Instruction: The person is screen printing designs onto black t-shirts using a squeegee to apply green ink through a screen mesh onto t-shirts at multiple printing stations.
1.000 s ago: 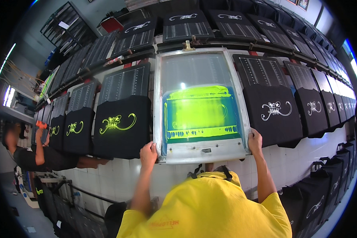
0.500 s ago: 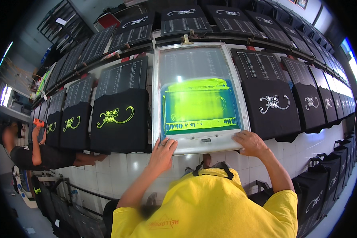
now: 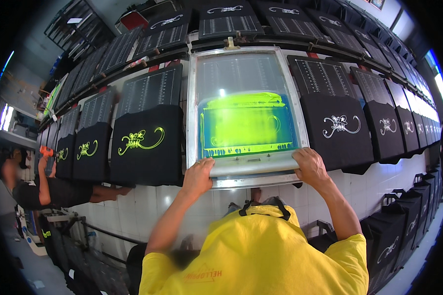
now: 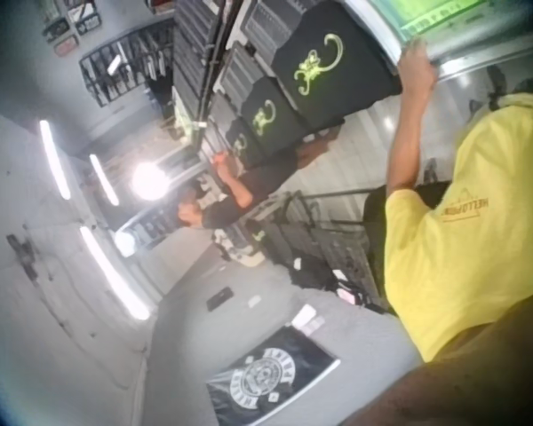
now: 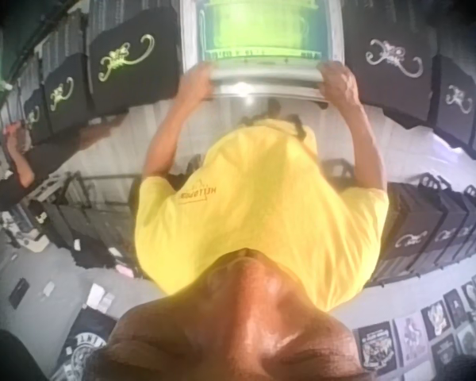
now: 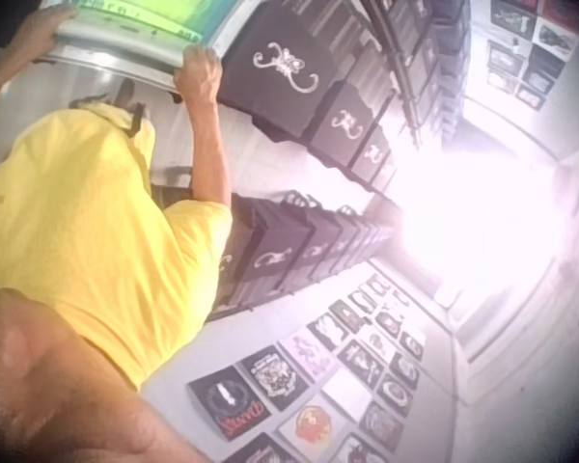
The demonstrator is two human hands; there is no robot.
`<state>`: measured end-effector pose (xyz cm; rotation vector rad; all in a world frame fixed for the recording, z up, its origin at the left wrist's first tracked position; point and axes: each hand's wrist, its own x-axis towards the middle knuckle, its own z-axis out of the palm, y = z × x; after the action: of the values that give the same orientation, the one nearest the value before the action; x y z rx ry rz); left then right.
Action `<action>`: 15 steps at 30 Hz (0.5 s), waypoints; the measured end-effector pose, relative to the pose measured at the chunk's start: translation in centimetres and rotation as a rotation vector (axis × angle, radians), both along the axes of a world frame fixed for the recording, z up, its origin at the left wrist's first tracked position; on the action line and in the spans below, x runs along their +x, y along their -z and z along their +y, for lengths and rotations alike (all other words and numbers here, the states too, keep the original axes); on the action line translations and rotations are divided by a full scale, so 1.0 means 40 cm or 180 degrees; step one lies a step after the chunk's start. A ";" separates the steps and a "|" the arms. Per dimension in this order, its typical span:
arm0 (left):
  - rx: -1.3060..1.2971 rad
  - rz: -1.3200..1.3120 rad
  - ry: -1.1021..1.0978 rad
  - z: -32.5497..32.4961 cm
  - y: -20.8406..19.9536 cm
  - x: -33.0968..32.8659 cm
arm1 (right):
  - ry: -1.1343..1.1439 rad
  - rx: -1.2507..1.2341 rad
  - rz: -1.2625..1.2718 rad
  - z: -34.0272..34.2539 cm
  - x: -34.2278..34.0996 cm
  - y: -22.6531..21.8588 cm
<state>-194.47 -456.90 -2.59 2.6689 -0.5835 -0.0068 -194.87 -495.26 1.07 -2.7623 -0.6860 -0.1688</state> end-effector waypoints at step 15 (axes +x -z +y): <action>0.0336 -0.0630 0.0063 -0.013 0.076 0.178 | 0.0085 -0.0134 -0.0137 -0.018 0.168 0.125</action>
<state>-187.36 -457.41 -5.62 2.7858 -0.6886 0.2293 -188.13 -496.00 -3.95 -2.8167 -0.6709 -0.2225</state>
